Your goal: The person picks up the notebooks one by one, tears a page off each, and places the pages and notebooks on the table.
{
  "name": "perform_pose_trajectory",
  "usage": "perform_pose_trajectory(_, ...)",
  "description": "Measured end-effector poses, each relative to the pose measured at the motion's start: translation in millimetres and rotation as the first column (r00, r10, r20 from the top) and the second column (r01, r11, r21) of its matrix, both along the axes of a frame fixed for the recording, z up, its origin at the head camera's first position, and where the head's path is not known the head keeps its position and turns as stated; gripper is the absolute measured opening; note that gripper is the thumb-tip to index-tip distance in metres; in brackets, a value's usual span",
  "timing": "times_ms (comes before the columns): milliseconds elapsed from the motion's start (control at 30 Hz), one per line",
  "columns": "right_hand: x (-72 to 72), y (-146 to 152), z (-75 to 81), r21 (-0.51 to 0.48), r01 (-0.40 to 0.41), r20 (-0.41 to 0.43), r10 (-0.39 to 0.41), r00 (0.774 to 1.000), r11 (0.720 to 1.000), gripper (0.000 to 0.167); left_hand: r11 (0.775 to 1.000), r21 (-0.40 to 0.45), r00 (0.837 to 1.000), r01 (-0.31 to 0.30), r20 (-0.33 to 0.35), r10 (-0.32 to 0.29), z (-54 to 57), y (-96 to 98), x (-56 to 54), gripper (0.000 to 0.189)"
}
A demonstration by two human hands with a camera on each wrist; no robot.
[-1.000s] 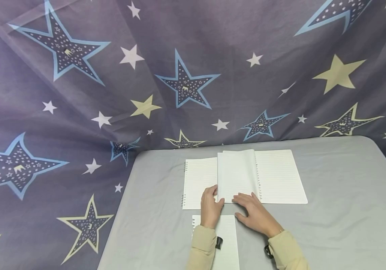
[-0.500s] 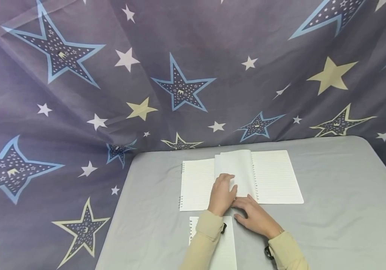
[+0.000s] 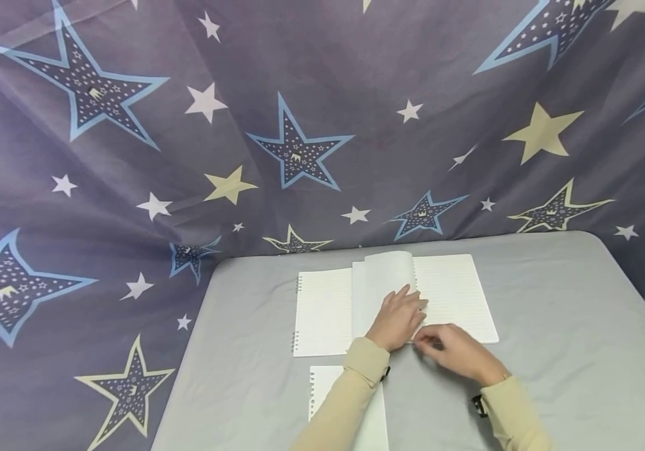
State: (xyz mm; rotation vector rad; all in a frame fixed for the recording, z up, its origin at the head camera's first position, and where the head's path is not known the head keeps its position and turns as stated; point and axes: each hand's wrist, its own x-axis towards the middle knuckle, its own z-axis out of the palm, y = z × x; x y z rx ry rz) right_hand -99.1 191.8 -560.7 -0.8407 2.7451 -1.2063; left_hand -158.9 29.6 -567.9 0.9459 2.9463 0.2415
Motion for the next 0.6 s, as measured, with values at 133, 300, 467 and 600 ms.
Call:
perform_pose_trajectory(133, -18.5, 16, 0.7, 0.045, 0.109, -0.09, -0.105, 0.99, 0.993, 0.01, 0.999, -0.013, 0.998, -0.034, 0.059, 0.034, -4.2, -3.8, 3.3, 0.04)
perform_pose_trajectory(300, -43.3, 25, -3.0, 0.053, 0.22, -0.254, -0.2, 0.946, 0.974, 0.02, 0.999, -0.027, 0.994, -0.046, 0.097, 0.049, -9.9, -8.5, 8.8, 0.045)
perform_pose_trajectory(467, -65.7, 28, -10.2, 0.055, 0.288, -0.257, -0.265, 0.929, 0.956, 0.025, 0.998, -0.03, 0.991, -0.051, 0.12, 0.054, -17.4, -9.6, 14.8, 0.049)
perform_pose_trajectory(600, -83.3, 27, -16.1, 0.071, 0.302, -0.24, -0.277, 0.93, 0.951, 0.033, 0.997, -0.035, 0.992, -0.075, 0.094, 0.078, -21.8, -8.6, 18.5, 0.05)
